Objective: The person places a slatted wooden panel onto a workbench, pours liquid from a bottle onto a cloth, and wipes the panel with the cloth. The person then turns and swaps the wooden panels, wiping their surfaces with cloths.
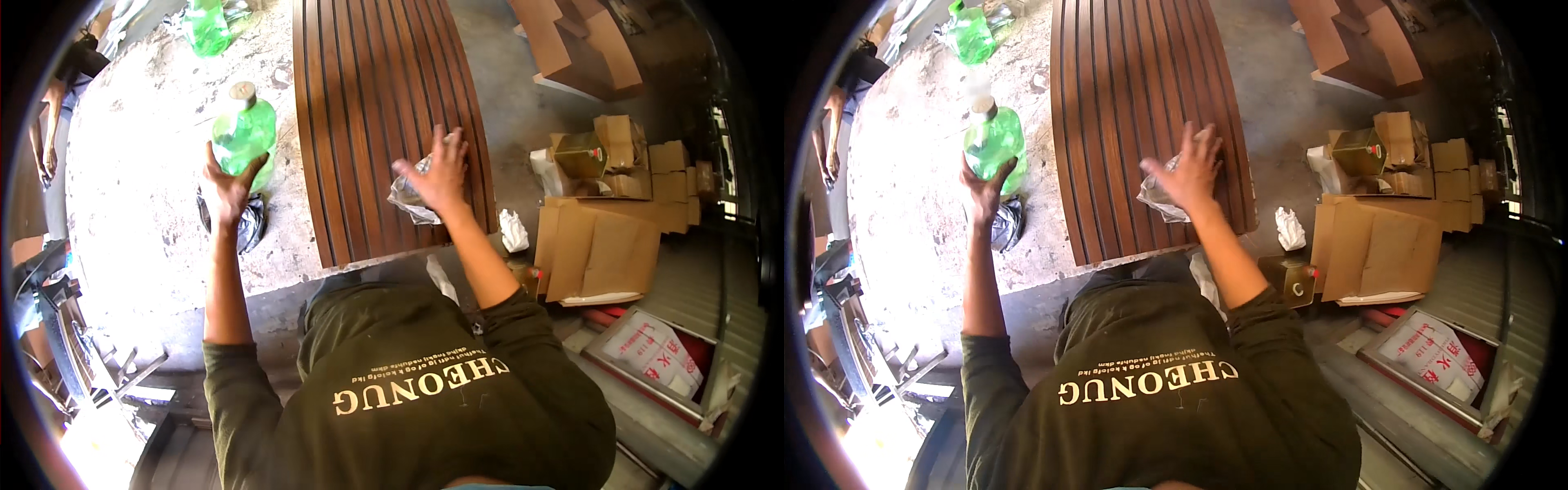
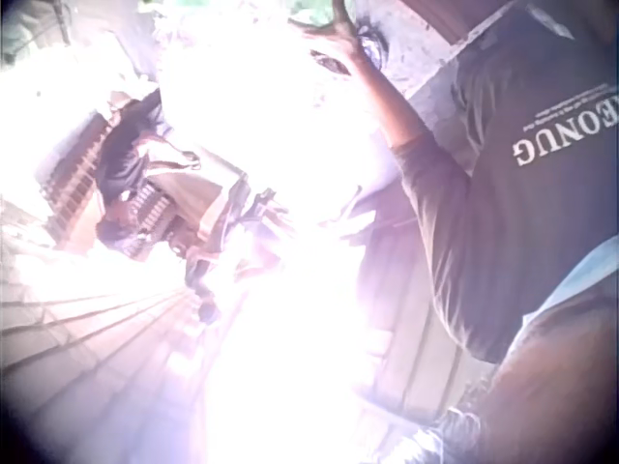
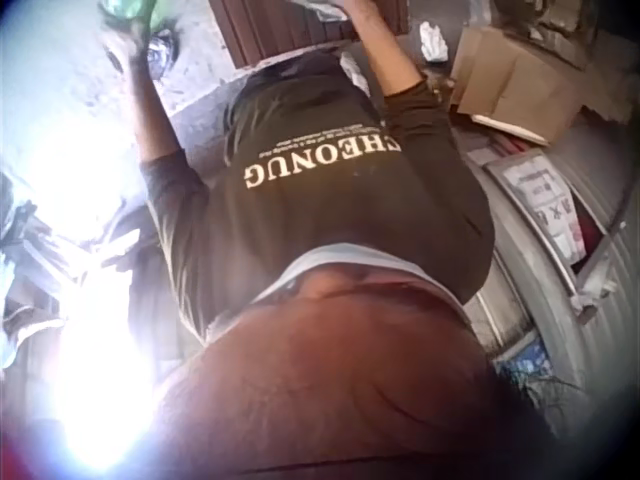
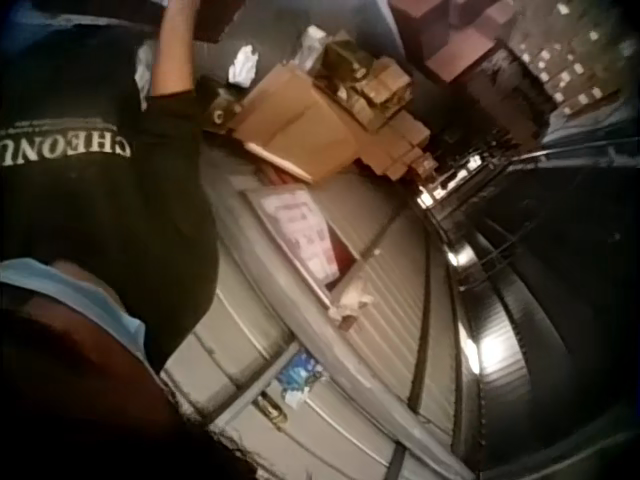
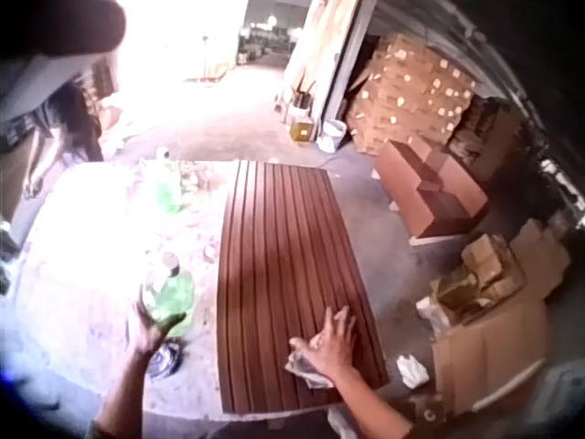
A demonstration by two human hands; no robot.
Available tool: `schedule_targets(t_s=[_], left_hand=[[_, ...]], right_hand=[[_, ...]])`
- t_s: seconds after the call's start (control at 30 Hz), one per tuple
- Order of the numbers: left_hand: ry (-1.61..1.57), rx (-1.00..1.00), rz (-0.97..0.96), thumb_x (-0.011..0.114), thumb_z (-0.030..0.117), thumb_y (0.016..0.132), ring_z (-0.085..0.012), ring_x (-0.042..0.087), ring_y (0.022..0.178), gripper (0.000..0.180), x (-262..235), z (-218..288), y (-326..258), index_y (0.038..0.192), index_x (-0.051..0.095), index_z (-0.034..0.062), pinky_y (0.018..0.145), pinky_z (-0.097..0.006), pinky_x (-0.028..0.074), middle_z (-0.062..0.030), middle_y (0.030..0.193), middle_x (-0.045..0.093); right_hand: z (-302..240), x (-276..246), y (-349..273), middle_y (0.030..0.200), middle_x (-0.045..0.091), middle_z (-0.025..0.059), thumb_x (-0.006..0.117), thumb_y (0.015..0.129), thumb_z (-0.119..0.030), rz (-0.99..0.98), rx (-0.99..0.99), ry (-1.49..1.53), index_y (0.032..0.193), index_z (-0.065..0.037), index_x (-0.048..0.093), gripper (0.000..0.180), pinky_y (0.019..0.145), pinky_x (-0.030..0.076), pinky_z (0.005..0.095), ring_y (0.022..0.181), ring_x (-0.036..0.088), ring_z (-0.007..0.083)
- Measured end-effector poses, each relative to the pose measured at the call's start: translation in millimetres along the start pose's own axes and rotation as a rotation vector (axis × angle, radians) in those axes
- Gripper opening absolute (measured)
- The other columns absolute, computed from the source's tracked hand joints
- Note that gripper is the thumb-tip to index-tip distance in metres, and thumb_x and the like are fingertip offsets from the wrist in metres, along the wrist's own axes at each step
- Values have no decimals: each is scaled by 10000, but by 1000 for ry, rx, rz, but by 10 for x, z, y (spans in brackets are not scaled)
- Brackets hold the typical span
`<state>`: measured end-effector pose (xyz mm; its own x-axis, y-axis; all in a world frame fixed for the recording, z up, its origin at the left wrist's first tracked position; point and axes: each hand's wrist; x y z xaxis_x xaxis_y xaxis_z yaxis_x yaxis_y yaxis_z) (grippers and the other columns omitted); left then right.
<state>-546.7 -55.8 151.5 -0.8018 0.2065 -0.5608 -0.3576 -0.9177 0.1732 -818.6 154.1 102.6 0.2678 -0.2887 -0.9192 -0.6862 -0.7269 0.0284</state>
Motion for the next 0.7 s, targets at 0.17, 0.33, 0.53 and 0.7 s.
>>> schedule_targets(t_s=[0.17,0.33,0.53,0.7], left_hand=[[271,350,-244,794,324,687,-342,646,894,804,-377,246,-363,1323,383,54,787,-448,534,-242,1009,632],[745,408,-715,781,406,670,-261,629,717,808,-411,431,-691,1334,426,114,680,-385,478,-116,801,645],[837,630,-934,715,387,711,-282,637,661,677,70,908,-862,1255,478,62,780,-396,437,-115,713,627],[796,861,-814,641,187,719,-268,638,637,523,392,1157,-822,1184,516,-16,774,-369,426,-114,637,612]], right_hand=[[141,169,-277,1518,24,215,697,679,-556,5,-325,-153,1470,-189,183,1012,1050,96,675,1378,27,470],[697,-4,2,1471,177,262,576,733,-150,148,-202,162,1450,-81,175,824,1095,227,516,1350,211,431],[902,-264,-108,1441,295,224,454,711,19,84,-415,251,1410,-52,287,723,1103,261,406,1332,285,386],[1394,-517,-313,1447,335,159,405,712,50,282,-85,758,1417,-45,311,718,1102,244,339,1340,325,271]])
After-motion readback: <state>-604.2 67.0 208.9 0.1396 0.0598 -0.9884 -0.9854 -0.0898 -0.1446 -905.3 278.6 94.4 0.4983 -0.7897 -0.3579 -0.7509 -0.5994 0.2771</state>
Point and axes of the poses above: each hand's wrist, its own y-axis towards the middle knuckle, its own x-axis out of the palm, z = x × y
